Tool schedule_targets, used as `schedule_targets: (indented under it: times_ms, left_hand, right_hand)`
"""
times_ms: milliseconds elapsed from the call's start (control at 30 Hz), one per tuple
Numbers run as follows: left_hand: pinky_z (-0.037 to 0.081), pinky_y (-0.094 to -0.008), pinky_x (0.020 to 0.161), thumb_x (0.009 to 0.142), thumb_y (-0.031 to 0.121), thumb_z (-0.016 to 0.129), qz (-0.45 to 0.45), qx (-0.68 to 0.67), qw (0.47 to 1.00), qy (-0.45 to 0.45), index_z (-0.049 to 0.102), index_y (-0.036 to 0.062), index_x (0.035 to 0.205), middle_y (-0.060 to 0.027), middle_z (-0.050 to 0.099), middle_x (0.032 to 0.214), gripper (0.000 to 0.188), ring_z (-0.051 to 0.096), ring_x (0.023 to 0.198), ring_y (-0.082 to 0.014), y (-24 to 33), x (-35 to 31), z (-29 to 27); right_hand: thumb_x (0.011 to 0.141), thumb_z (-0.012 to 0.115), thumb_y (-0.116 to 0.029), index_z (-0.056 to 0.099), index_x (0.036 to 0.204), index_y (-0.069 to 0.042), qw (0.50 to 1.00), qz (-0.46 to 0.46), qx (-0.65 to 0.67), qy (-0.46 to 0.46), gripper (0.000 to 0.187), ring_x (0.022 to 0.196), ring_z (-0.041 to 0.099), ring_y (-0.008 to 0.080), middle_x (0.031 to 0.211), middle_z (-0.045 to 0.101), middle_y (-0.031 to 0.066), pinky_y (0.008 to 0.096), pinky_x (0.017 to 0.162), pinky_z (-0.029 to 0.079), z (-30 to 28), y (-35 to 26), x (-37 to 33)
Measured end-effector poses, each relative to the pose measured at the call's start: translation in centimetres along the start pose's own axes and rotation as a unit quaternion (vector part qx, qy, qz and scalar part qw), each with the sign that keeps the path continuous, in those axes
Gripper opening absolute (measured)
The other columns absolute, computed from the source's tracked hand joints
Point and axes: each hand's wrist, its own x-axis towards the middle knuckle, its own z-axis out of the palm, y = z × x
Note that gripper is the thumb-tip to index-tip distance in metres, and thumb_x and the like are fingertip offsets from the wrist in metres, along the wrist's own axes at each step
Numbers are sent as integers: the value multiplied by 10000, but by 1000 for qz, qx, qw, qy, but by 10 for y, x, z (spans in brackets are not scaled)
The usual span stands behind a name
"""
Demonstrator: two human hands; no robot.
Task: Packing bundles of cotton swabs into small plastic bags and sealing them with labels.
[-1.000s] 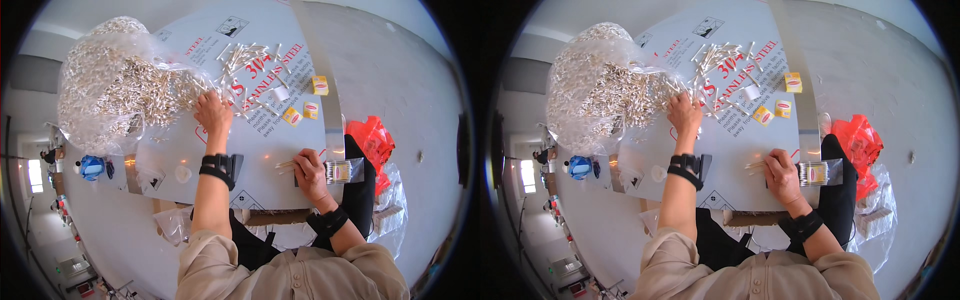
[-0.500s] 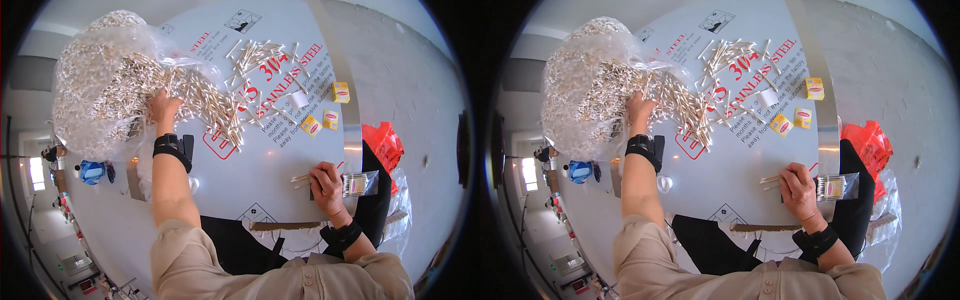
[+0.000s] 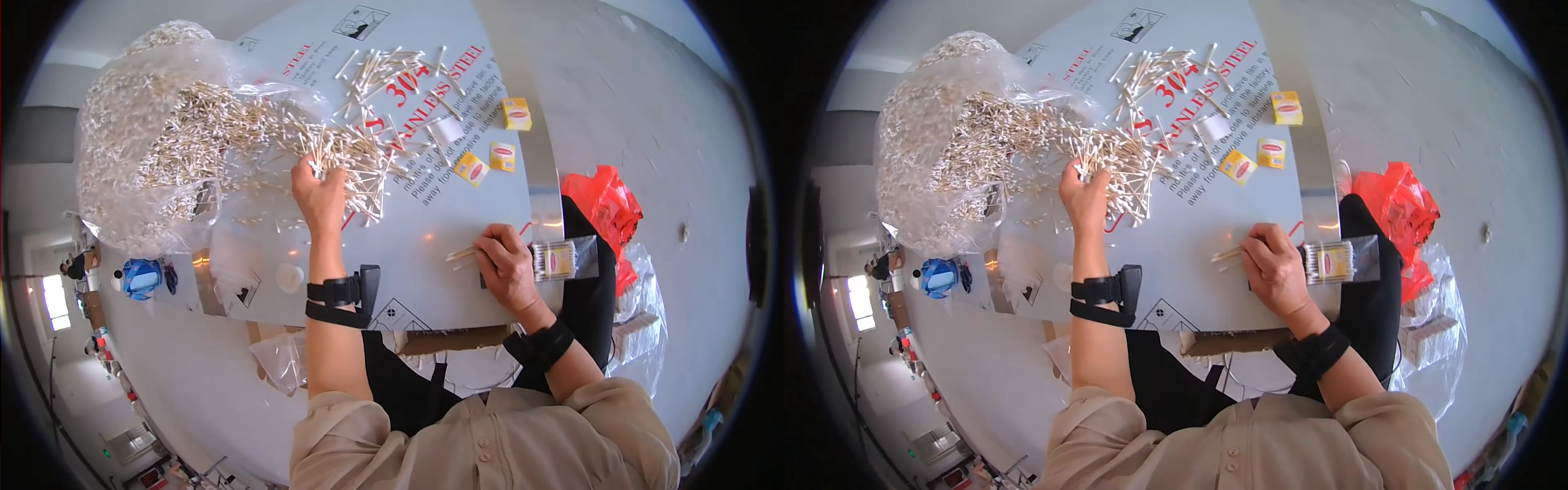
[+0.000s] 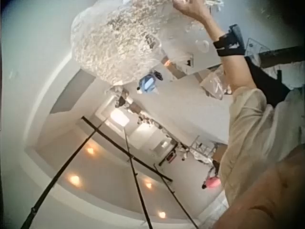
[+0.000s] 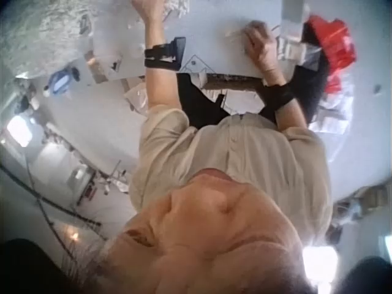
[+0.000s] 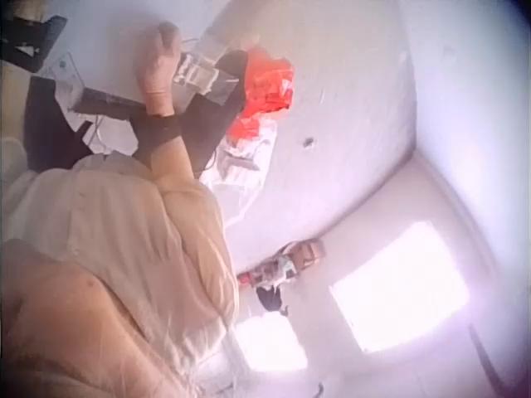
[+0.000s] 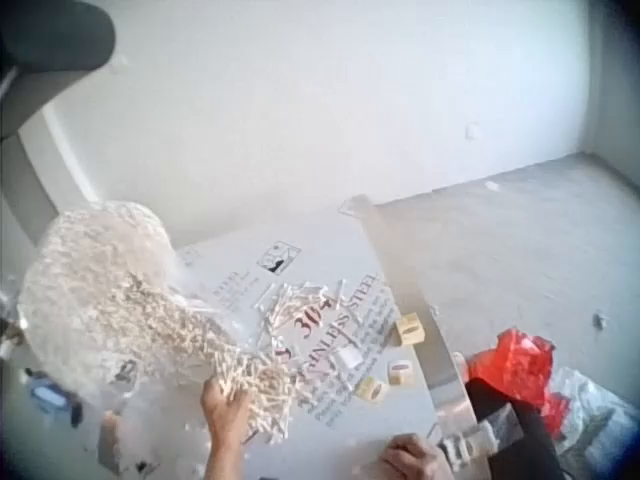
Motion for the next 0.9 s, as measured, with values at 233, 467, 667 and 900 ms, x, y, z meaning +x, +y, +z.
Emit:
schedule_targets:
  times_ms: [233,467,667,900]
  left_hand:
    - [500,-329,873,744,-18,701,-49,-105,990,-81,580,1,1247,-140,568,1181,518,590,1028,-209,27,-61,-8]
    - [395,-406,1040,720,-32,702,110,45,987,-109,608,87,1237,-154,441,1428,539,450,1288,-341,32,-105,-26]
    - [343,-522,1048,719,62,762,113,299,946,-53,539,201,1342,-126,441,1415,676,388,1311,-374,52,-142,-28]
    - [289,-535,1055,774,215,742,131,258,957,6,361,254,1488,-127,425,1428,811,368,1334,-370,-1,-138,-5]
  right_hand:
    - [728,679,28,649,851,-19,999,-44,10,-9,135,838,601,298,911,588,108,371,728,516,0,3,-2]
    - [725,681,8,631,816,-35,996,-80,-8,-33,113,829,591,280,865,581,93,371,712,509,2,8,-7]
    - [732,698,-58,635,846,-44,995,-76,-40,-44,131,841,589,293,869,571,94,382,732,505,5,11,-6]
    - [680,793,-250,613,1019,-39,997,-58,-55,-5,438,994,538,315,1030,555,123,410,834,464,28,-17,27]
